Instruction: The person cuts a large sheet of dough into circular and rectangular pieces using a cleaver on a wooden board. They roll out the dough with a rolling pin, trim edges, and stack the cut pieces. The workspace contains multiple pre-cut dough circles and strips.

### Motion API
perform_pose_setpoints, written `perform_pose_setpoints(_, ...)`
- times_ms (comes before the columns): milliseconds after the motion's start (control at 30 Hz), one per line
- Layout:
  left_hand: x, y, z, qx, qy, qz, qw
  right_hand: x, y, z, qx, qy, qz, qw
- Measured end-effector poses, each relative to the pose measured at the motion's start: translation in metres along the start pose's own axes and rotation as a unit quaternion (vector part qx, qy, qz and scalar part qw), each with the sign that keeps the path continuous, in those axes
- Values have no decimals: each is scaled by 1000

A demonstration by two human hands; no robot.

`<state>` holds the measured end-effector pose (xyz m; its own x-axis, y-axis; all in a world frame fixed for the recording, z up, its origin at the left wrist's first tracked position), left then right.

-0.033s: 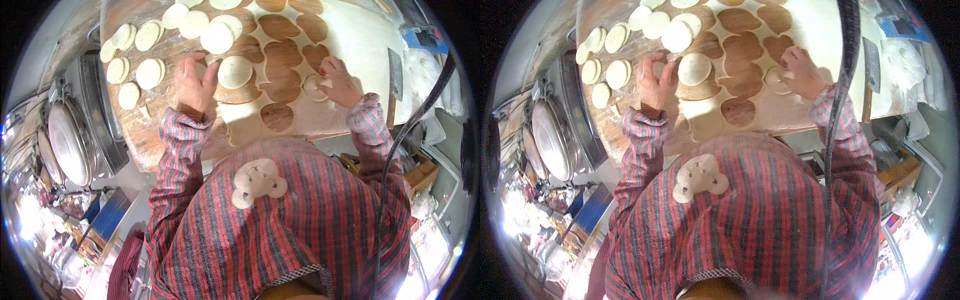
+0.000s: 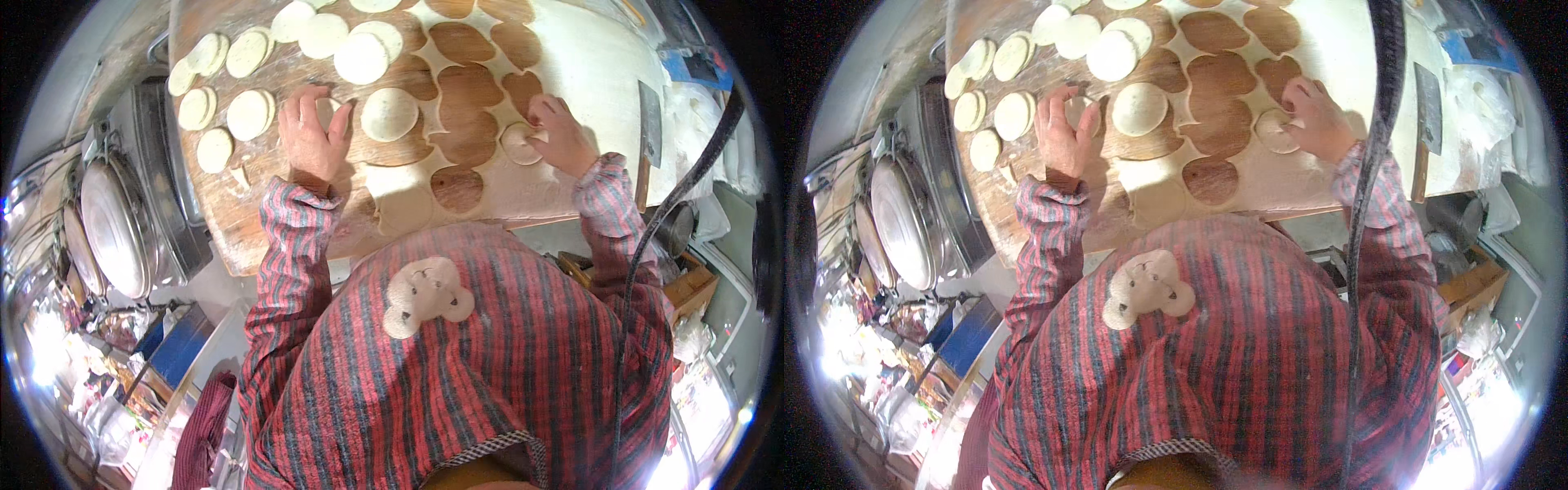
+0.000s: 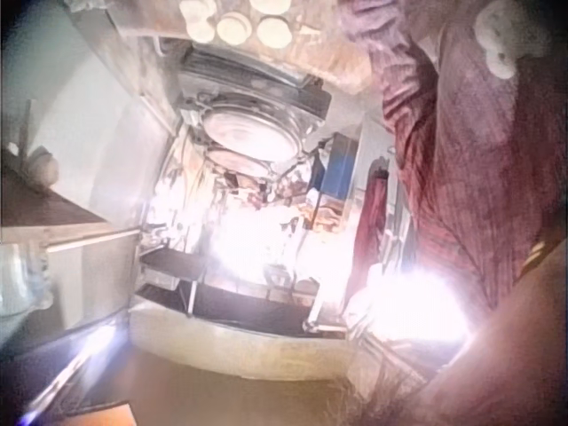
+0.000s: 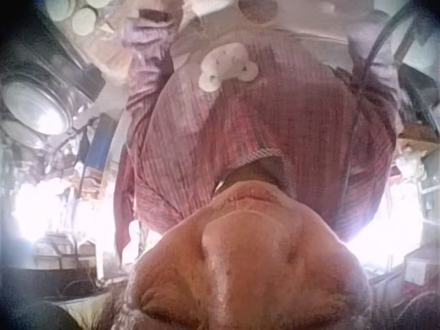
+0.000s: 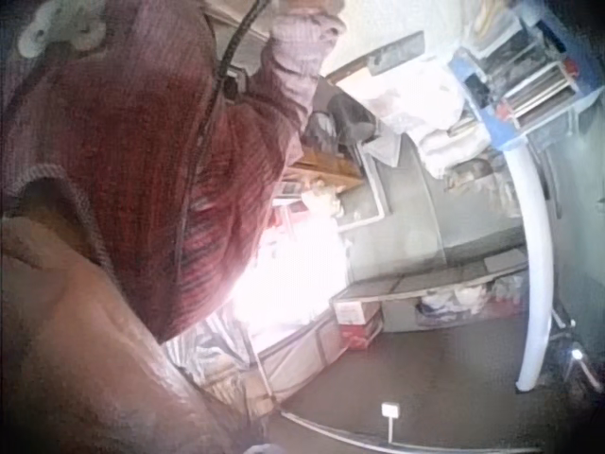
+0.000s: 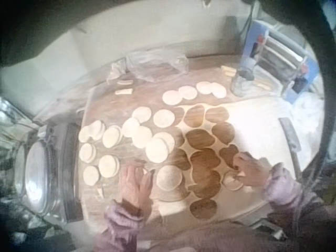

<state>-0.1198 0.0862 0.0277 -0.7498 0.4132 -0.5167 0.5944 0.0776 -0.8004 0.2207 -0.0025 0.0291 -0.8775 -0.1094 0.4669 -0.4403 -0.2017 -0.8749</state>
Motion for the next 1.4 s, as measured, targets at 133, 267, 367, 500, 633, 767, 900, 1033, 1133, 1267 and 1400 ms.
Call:
perform_pose_setpoints(133, 50, -7, 24, 60, -92, -30, 994, -1, -8, 1, 63, 42, -43, 996)
perform_pose_setpoints(267, 74, 5, 46, 140, -235, 139, 952, 8, -12, -4, 99, 33, -78, 991)
perform_pose_setpoints(367, 67, -16, 59, 78, -269, 162, 946, 14, -19, -5, 87, 14, -29, 996)
perform_pose_setpoints(500, 14, -50, 83, -19, -10, 63, 998, 51, -27, -18, -12, -25, -173, 985)
perform_pose_setpoints(633, -43, -6, 122, 196, 253, 160, 934, 126, 25, -71, 35, 28, -314, 948)
perform_pose_setpoints(767, -58, 20, 130, 238, 283, 86, 925, 183, 69, -87, -103, -113, -49, 987)
perform_pose_setpoints(900, -67, 19, 115, 319, 221, 46, 921, 148, 91, -26, -44, -43, -150, 987)
perform_pose_setpoints(1033, -64, 18, 102, 394, 115, 54, 910, 118, 92, 35, -95, -11, -24, 995)
perform_pose_setpoints(1133, -61, 19, 98, 373, 152, 50, 914, 114, 101, 47, -87, 16, 5, 996)
perform_pose_setpoints(1267, -55, 29, 99, 433, 139, 78, 887, 121, 107, 37, -119, 41, -36, 991)
perform_pose_setpoints(1400, -52, 30, 96, 460, 97, 90, 878, 134, 103, 22, -139, -41, -2, 989)
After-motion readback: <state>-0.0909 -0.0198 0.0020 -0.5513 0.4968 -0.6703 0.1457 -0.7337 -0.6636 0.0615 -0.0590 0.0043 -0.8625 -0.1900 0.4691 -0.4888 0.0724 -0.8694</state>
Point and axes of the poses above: each hand's wrist, its own z-axis away from the middle knuckle, its own y-axis out of the palm, x = y × z, the point moved 5 cm from there along -z, towards the middle knuckle
